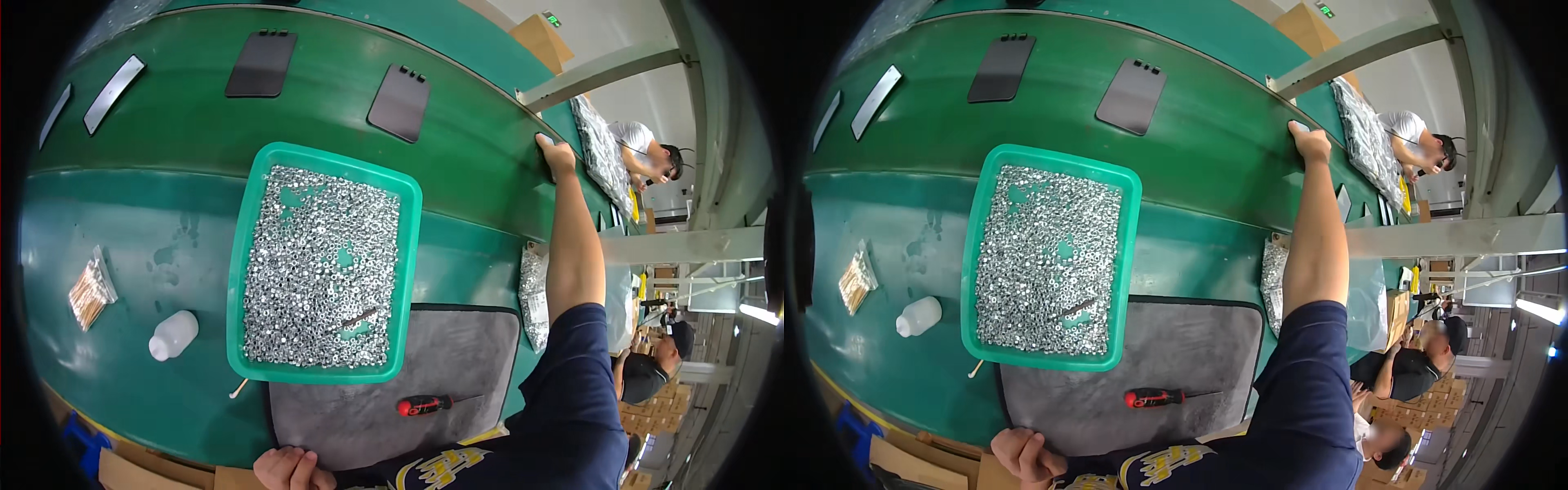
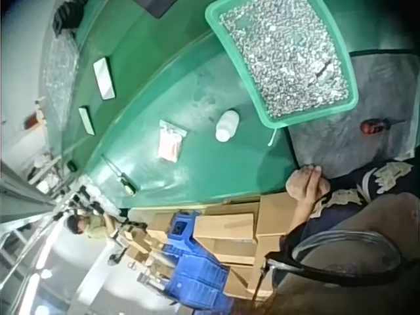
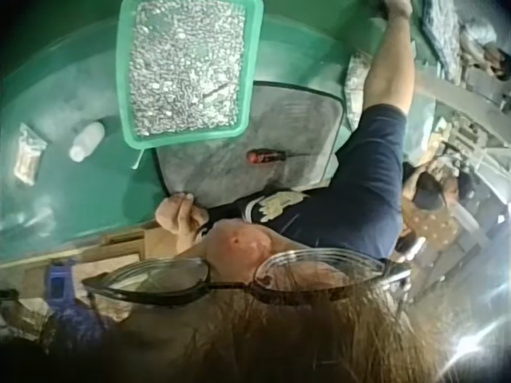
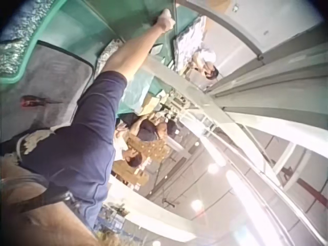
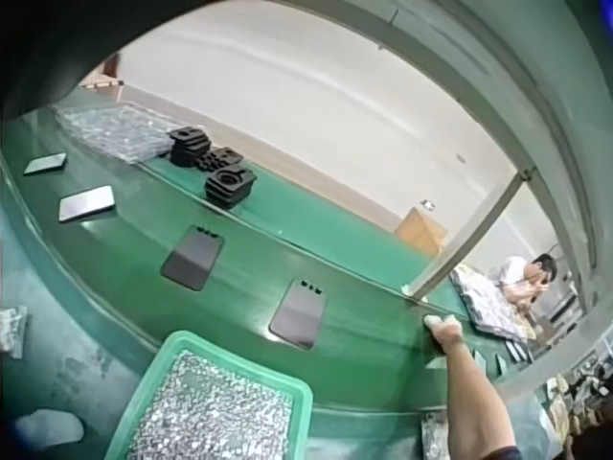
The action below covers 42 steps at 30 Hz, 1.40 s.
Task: Assembling a handheld electronic device by driving screws into its back casing at a factory workstation.
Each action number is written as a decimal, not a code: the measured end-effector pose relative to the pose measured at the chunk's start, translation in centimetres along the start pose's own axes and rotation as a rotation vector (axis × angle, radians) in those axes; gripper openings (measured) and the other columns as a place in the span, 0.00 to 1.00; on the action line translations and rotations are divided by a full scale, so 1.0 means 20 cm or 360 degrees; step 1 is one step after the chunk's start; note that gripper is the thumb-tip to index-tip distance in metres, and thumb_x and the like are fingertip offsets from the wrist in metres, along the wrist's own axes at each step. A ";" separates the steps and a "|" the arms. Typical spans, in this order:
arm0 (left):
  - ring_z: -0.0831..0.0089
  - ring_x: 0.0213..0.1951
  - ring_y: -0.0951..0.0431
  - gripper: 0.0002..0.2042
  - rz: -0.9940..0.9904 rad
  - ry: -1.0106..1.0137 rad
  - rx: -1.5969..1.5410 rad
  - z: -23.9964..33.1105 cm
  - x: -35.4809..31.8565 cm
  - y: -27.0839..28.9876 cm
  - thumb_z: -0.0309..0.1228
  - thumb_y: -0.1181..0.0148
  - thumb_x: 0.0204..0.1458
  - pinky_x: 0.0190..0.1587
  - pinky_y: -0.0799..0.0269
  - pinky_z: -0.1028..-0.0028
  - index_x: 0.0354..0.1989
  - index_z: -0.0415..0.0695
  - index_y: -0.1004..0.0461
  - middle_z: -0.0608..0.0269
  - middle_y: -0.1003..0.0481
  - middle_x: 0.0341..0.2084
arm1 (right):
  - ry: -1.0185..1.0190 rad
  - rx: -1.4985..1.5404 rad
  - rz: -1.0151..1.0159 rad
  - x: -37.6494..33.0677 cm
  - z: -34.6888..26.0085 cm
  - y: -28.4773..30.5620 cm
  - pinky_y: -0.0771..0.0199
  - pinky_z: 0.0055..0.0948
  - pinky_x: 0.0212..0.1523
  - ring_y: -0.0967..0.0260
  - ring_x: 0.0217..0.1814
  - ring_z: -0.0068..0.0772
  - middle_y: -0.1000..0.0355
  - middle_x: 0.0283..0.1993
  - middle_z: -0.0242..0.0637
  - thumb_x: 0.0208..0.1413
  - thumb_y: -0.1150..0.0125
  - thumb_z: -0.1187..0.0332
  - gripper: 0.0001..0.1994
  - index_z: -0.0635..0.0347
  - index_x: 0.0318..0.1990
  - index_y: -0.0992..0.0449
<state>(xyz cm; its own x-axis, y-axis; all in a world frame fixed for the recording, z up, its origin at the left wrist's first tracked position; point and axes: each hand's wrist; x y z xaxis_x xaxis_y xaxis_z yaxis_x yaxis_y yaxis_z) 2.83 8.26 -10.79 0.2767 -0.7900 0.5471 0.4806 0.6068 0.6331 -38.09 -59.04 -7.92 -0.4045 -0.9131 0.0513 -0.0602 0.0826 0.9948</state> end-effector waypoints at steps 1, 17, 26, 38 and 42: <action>0.65 0.33 0.32 0.13 0.0096 0.0064 0.0008 0.02 0.04 -0.01 0.29 0.48 0.43 0.38 0.33 0.67 0.39 0.47 0.24 0.62 0.27 0.38 | 0.0001 -0.0003 0.0043 -0.06 -0.05 0.02 0.25 0.43 0.53 0.25 0.52 0.55 0.26 0.54 0.52 0.48 0.42 0.30 0.42 0.63 0.54 0.27; 0.59 0.38 0.25 0.18 -0.0036 0.0481 -0.1151 0.22 0.26 0.14 0.38 0.48 0.51 0.45 0.29 0.66 0.43 0.38 0.22 0.50 0.23 0.38 | 0.1535 0.1105 -0.0037 -1.75 -0.77 0.63 0.27 0.33 0.44 0.27 0.41 0.39 0.26 0.43 0.45 0.60 0.42 0.47 0.30 0.61 0.60 0.28; 0.46 0.38 0.17 0.15 -0.0249 0.0018 -0.3095 0.86 0.74 0.35 0.38 0.46 0.64 0.41 0.19 0.61 0.43 0.36 0.24 0.34 0.22 0.46 | 0.2744 0.1186 -0.0663 -2.73 -0.25 0.66 0.30 0.35 0.42 0.34 0.41 0.42 0.36 0.44 0.43 0.50 0.30 0.56 0.32 0.56 0.62 0.32; 0.48 0.37 0.16 0.12 -0.0265 -0.0016 -0.3021 0.85 0.86 0.21 0.35 0.46 0.63 0.41 0.19 0.62 0.43 0.37 0.25 0.37 0.22 0.45 | 0.3082 0.1173 -0.0248 -2.99 -0.12 0.27 0.38 0.36 0.48 0.40 0.45 0.45 0.37 0.44 0.46 0.51 0.43 0.62 0.26 0.62 0.59 0.32; 0.49 0.37 0.16 0.11 -0.0294 -0.0055 -0.3036 0.85 0.90 0.15 0.34 0.46 0.63 0.40 0.19 0.62 0.42 0.37 0.25 0.38 0.22 0.45 | 0.2993 0.1366 -0.0140 -3.00 -0.11 0.23 0.39 0.35 0.47 0.41 0.44 0.44 0.37 0.44 0.46 0.53 0.47 0.64 0.23 0.63 0.57 0.31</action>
Point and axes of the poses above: each hand's wrist, its own x-axis towards the middle knuckle, its own y-axis out of the back of the hand, z = x × y
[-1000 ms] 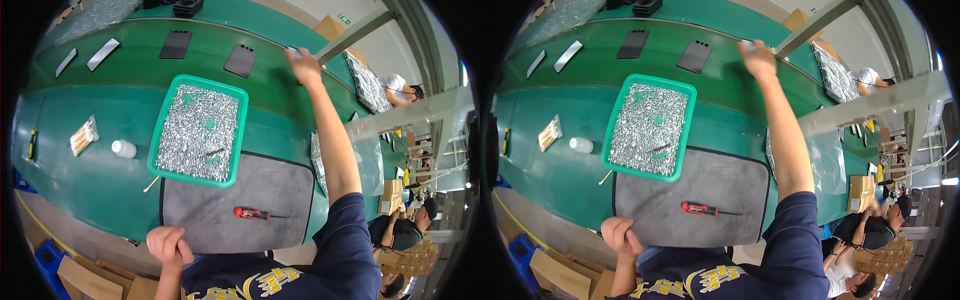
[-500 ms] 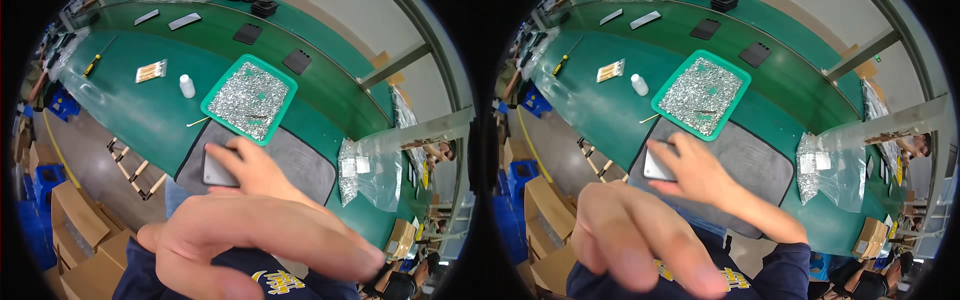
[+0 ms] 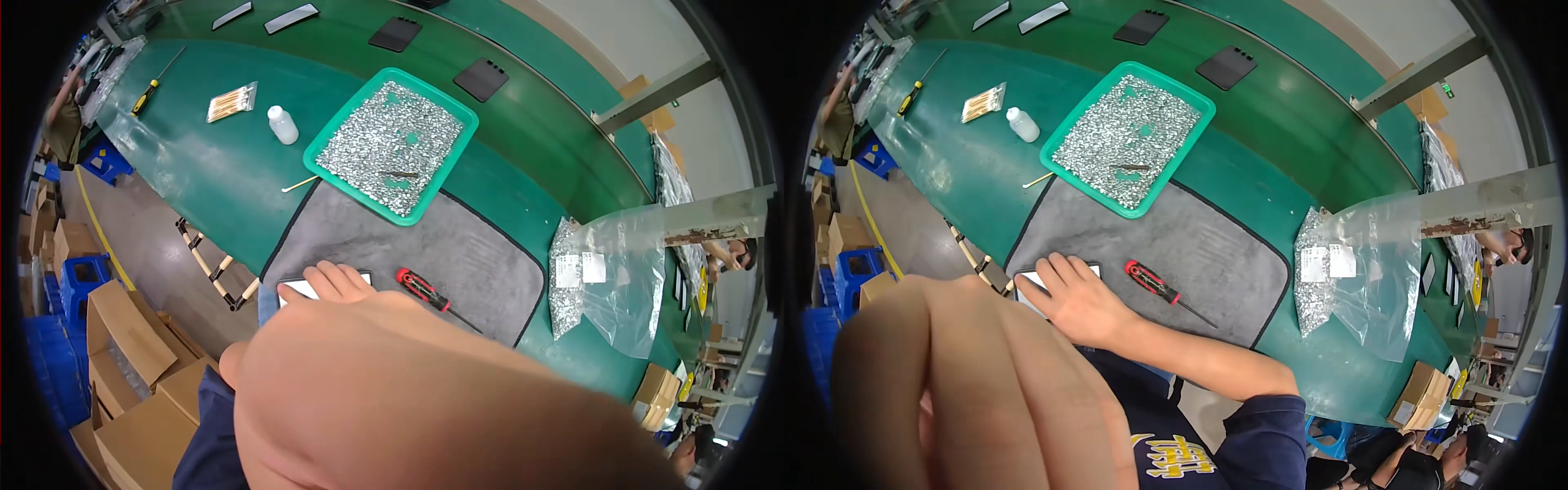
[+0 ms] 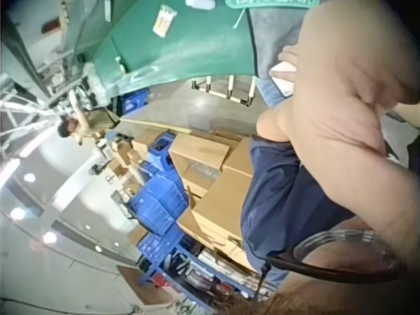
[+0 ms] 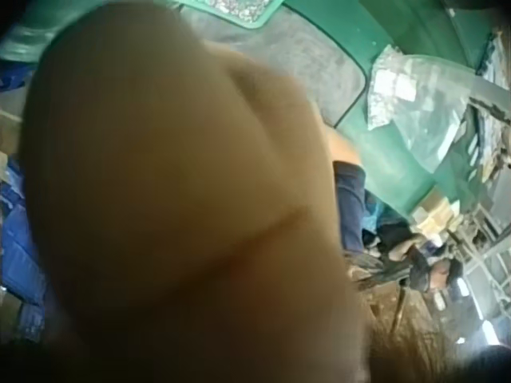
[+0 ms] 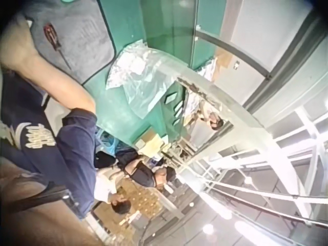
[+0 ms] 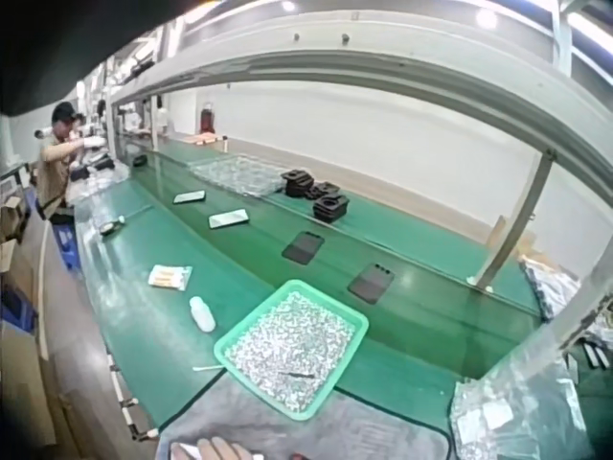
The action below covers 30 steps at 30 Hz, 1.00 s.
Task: Assembling a handheld electronic device by driving screws into its back casing at a factory workstation.
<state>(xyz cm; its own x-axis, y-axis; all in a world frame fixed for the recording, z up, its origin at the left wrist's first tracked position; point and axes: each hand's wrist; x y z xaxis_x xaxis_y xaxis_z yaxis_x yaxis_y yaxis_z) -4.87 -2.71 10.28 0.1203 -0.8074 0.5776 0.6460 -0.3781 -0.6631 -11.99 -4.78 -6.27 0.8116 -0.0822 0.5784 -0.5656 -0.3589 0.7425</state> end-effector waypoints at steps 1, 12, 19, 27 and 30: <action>0.49 0.37 0.16 0.11 -0.0011 0.0001 -0.0007 -0.01 0.01 0.01 0.34 0.46 0.63 0.40 0.19 0.62 0.42 0.37 0.25 0.38 0.22 0.45 | 0.0002 -0.0027 -0.0045 0.00 0.00 0.02 0.39 0.35 0.47 0.41 0.44 0.44 0.37 0.44 0.47 0.53 0.46 0.64 0.23 0.63 0.57 0.31; 0.51 0.37 0.16 0.08 -0.0143 -0.0053 -0.0005 0.02 0.03 0.04 0.31 0.45 0.62 0.40 0.19 0.63 0.42 0.38 0.25 0.41 0.21 0.44 | -0.0034 0.0005 -0.0173 0.00 -0.01 0.08 0.39 0.36 0.47 0.41 0.46 0.44 0.37 0.45 0.47 0.50 0.43 0.63 0.25 0.62 0.56 0.31; 0.52 0.36 0.16 0.07 -0.0271 -0.0086 0.0030 0.08 0.06 0.05 0.29 0.45 0.62 0.40 0.19 0.63 0.41 0.39 0.26 0.43 0.21 0.44 | -0.0027 0.0062 -0.0218 0.02 0.01 0.12 0.38 0.36 0.49 0.40 0.49 0.45 0.37 0.48 0.46 0.41 0.32 0.57 0.34 0.61 0.58 0.33; 0.54 0.36 0.16 0.05 -0.0386 -0.0109 0.0125 0.19 0.33 -0.06 0.27 0.44 0.61 0.39 0.19 0.64 0.41 0.40 0.26 0.45 0.20 0.44 | -0.0053 0.0112 -0.0223 0.02 0.00 0.10 0.37 0.36 0.52 0.40 0.52 0.46 0.37 0.50 0.46 0.44 0.30 0.54 0.35 0.60 0.59 0.33; 0.54 0.36 0.16 0.04 -0.0429 -0.0102 0.0146 0.24 0.02 0.03 0.26 0.44 0.61 0.39 0.19 0.64 0.41 0.40 0.26 0.46 0.20 0.44 | 0.0043 0.0105 -0.0255 0.01 0.01 0.14 0.37 0.36 0.53 0.40 0.53 0.46 0.37 0.52 0.47 0.46 0.31 0.54 0.33 0.60 0.59 0.33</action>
Point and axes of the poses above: each hand's wrist, its own x-axis towards the middle knuckle, its own y-axis out of the back of the hand, z = x × y
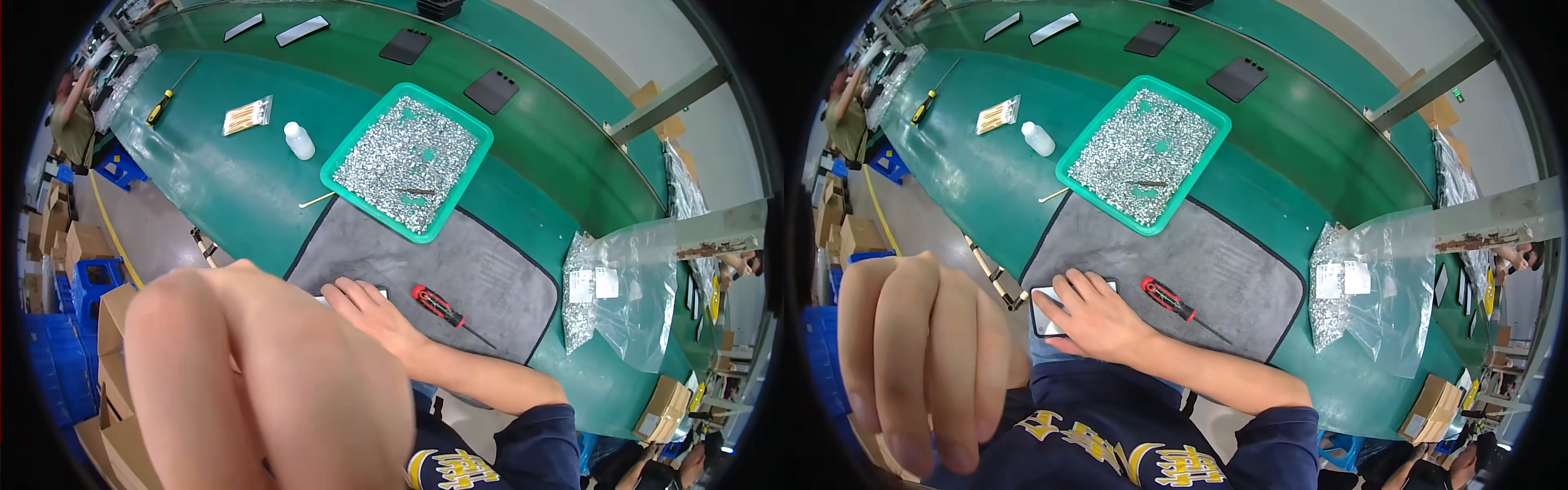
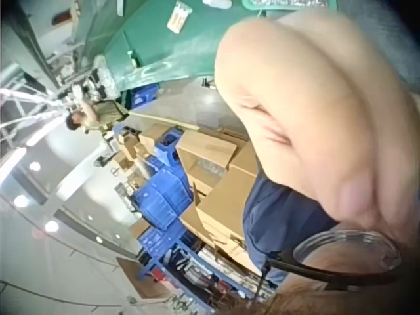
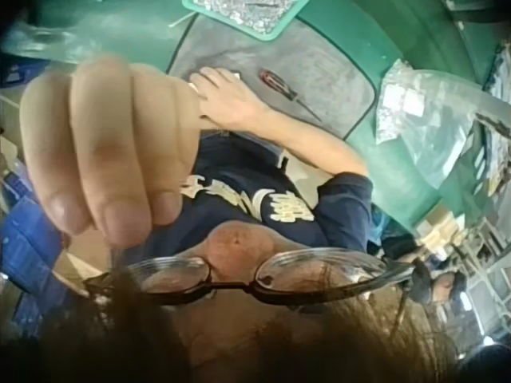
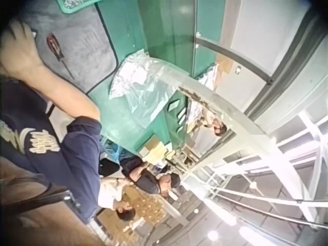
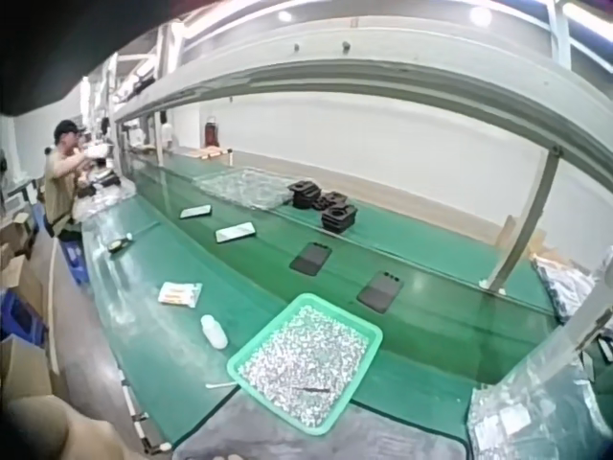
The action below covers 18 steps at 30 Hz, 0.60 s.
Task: Assembling a handheld electronic device by driving screws into its back casing at a factory workstation.
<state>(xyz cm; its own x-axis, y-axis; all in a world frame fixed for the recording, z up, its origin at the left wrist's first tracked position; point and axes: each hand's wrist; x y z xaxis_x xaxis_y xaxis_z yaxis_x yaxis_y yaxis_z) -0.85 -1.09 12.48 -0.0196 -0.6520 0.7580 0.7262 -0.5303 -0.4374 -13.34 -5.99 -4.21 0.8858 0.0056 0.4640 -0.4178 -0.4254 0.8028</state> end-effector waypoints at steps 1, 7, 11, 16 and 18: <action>0.56 0.34 0.17 0.04 0.0185 -0.0029 0.0090 0.03 -0.05 -0.04 0.25 0.43 0.59 0.38 0.20 0.65 0.40 0.41 0.27 0.47 0.20 0.42 | 0.0017 0.0062 0.0026 0.01 -0.03 -0.02 0.37 0.37 0.54 0.39 0.53 0.46 0.37 0.52 0.47 0.47 0.32 0.54 0.33 0.60 0.59 0.33; 0.65 0.25 0.24 0.09 0.1090 -0.0090 0.0577 0.07 -0.33 0.06 0.21 0.37 0.53 0.29 0.27 0.73 0.39 0.44 0.30 0.55 0.24 0.28 | -0.0031 0.0276 0.0213 0.02 0.00 -0.01 0.33 0.41 0.55 0.37 0.53 0.49 0.36 0.54 0.48 0.50 0.32 0.52 0.33 0.61 0.61 0.31; 0.67 0.32 0.23 0.06 0.1505 0.0330 0.1164 0.07 -0.66 0.19 0.28 0.42 0.59 0.40 0.27 0.71 0.40 0.38 0.27 0.52 0.22 0.34 | -0.0110 0.0536 0.0380 0.01 0.00 0.03 0.27 0.46 0.57 0.32 0.53 0.52 0.34 0.56 0.51 0.49 0.28 0.54 0.31 0.62 0.57 0.28; 0.69 0.43 0.23 0.12 0.1822 0.1089 0.0751 -0.08 -0.94 0.03 0.29 0.48 0.63 0.50 0.29 0.72 0.51 0.36 0.26 0.52 0.23 0.45 | 0.0099 0.0583 0.0655 -0.05 0.01 -0.02 0.28 0.48 0.61 0.31 0.55 0.52 0.34 0.58 0.51 0.52 0.29 0.55 0.26 0.57 0.56 0.27; 0.69 0.46 0.24 0.14 0.1784 0.1157 0.0686 -0.13 -0.94 -0.05 0.30 0.49 0.65 0.52 0.29 0.71 0.55 0.37 0.29 0.53 0.24 0.49 | 0.0278 0.0610 0.0650 -0.05 0.01 -0.01 0.28 0.48 0.63 0.30 0.56 0.50 0.34 0.60 0.51 0.53 0.30 0.55 0.25 0.54 0.56 0.27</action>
Point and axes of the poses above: each hand's wrist, its own x-axis towards the middle knuckle, its own y-axis out of the back of the hand, z = x × y
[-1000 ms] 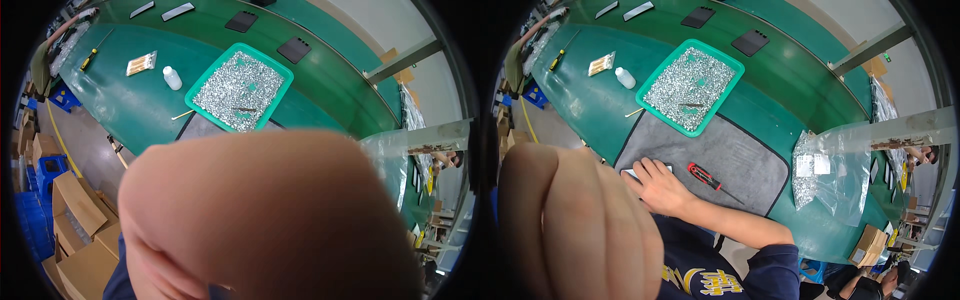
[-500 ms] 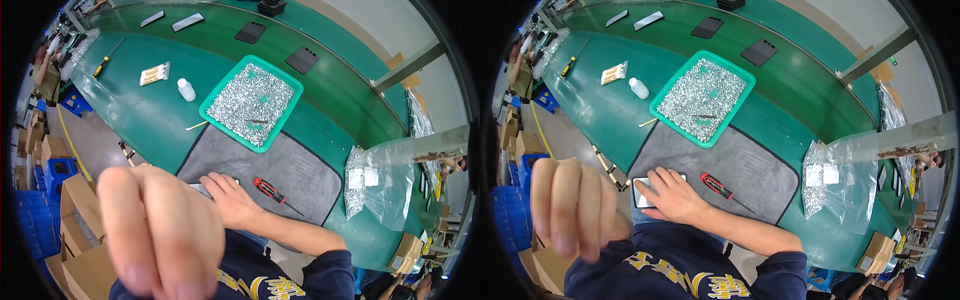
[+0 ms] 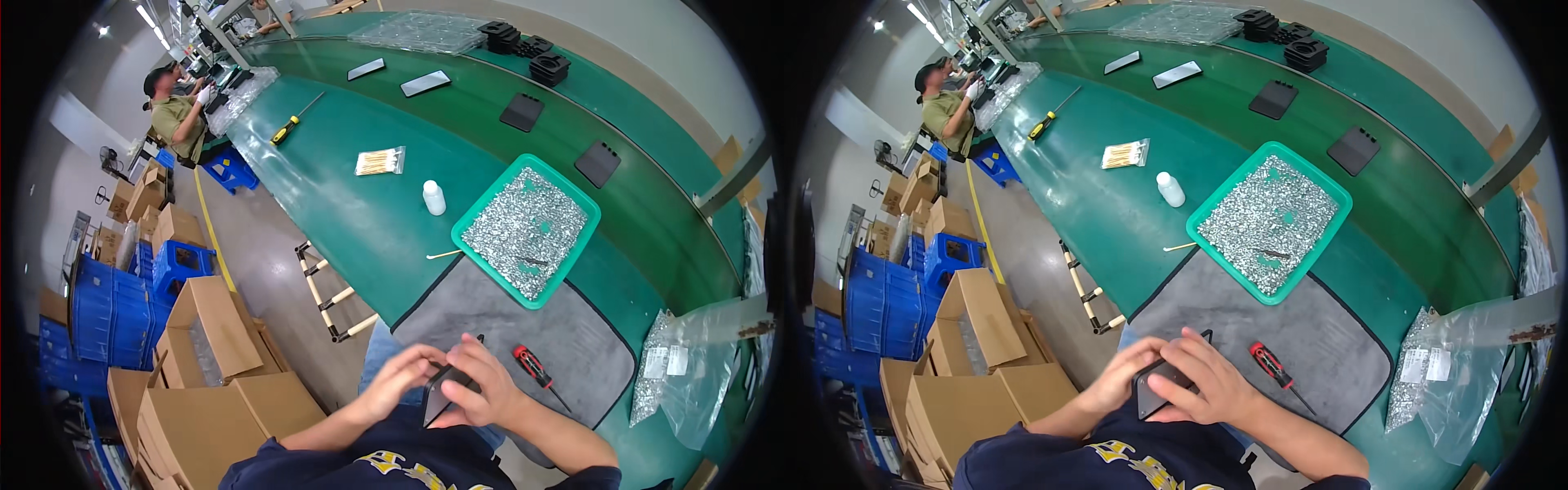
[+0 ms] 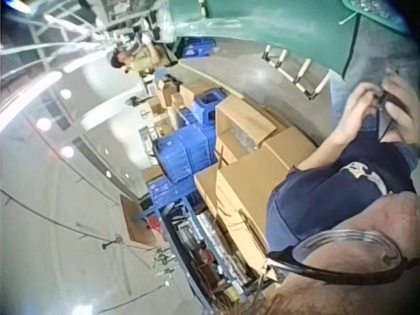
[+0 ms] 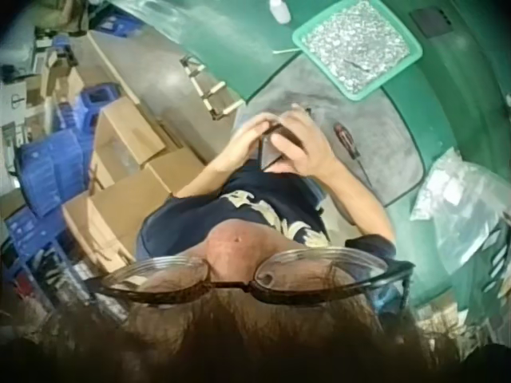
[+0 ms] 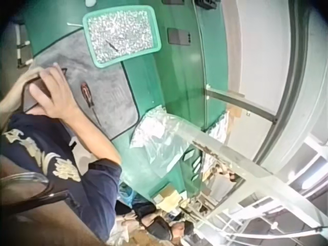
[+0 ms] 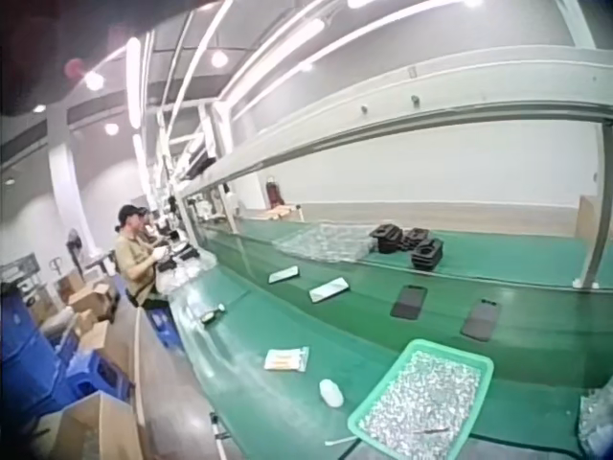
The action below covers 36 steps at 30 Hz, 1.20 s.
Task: Assembling a handheld electronic device by driving screws into its back casing at a factory workstation.
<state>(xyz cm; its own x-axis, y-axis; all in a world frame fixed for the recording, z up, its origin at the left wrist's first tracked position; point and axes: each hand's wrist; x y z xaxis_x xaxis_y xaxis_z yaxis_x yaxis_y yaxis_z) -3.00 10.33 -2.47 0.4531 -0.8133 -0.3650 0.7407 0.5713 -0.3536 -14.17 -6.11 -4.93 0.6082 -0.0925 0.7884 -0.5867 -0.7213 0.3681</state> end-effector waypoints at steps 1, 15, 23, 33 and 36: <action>0.69 0.48 0.24 0.16 -0.0079 0.0074 -0.0016 -0.02 -0.02 -0.03 0.31 0.50 0.66 0.54 0.29 0.70 0.58 0.38 0.31 0.55 0.26 0.52 | 0.0078 0.0022 -0.0021 0.00 -0.01 0.00 0.28 0.48 0.64 0.30 0.56 0.49 0.34 0.60 0.51 0.53 0.30 0.55 0.24 0.53 0.55 0.27; 0.78 0.46 0.26 0.13 -0.0304 0.0274 -0.0674 -0.10 0.21 -0.03 0.30 0.46 0.65 0.52 0.31 0.77 0.56 0.45 0.29 0.66 0.25 0.47 | 0.0323 -0.0408 -0.0198 0.06 -0.03 0.03 0.25 0.37 0.58 0.27 0.56 0.39 0.29 0.58 0.44 0.53 0.30 0.60 0.22 0.48 0.56 0.26; 0.78 0.42 0.28 0.16 0.0513 -0.0678 0.0165 0.25 0.24 -0.11 0.25 0.39 0.56 0.49 0.33 0.80 0.53 0.41 0.30 0.64 0.26 0.43 | -0.0649 0.0039 -0.0079 0.07 -0.01 0.02 0.23 0.32 0.44 0.24 0.45 0.38 0.24 0.50 0.42 0.54 0.34 0.66 0.17 0.60 0.51 0.25; 0.66 0.44 0.25 0.30 -0.0067 -0.0731 -0.0163 0.17 0.31 -0.17 0.26 0.41 0.51 0.53 0.31 0.67 0.65 0.39 0.39 0.50 0.27 0.46 | -0.1528 0.1047 -0.0226 0.02 0.01 0.07 0.28 0.28 0.34 0.25 0.34 0.34 0.22 0.36 0.42 0.62 0.43 0.69 0.10 0.65 0.47 0.26; 0.60 0.45 0.25 0.35 -0.0589 -0.0388 -0.0530 0.15 0.35 -0.15 0.29 0.43 0.52 0.53 0.30 0.64 0.71 0.40 0.45 0.45 0.28 0.48 | -0.1460 0.1084 -0.0190 0.00 0.03 0.05 0.28 0.26 0.35 0.25 0.35 0.32 0.22 0.35 0.40 0.63 0.44 0.69 0.10 0.66 0.47 0.26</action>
<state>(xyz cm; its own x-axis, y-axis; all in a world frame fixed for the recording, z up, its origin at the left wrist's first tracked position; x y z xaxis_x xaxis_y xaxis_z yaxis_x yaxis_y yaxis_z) -0.56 2.56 -1.29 0.3235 -0.9457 0.0315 0.6935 0.2143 -0.6878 -14.49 -7.25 -4.85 0.9649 -0.2624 0.0075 -0.2585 -0.9548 -0.1470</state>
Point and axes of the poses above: each hand's wrist, its own x-axis towards the middle knuckle, its own y-axis out of the back of the hand, z = x × y
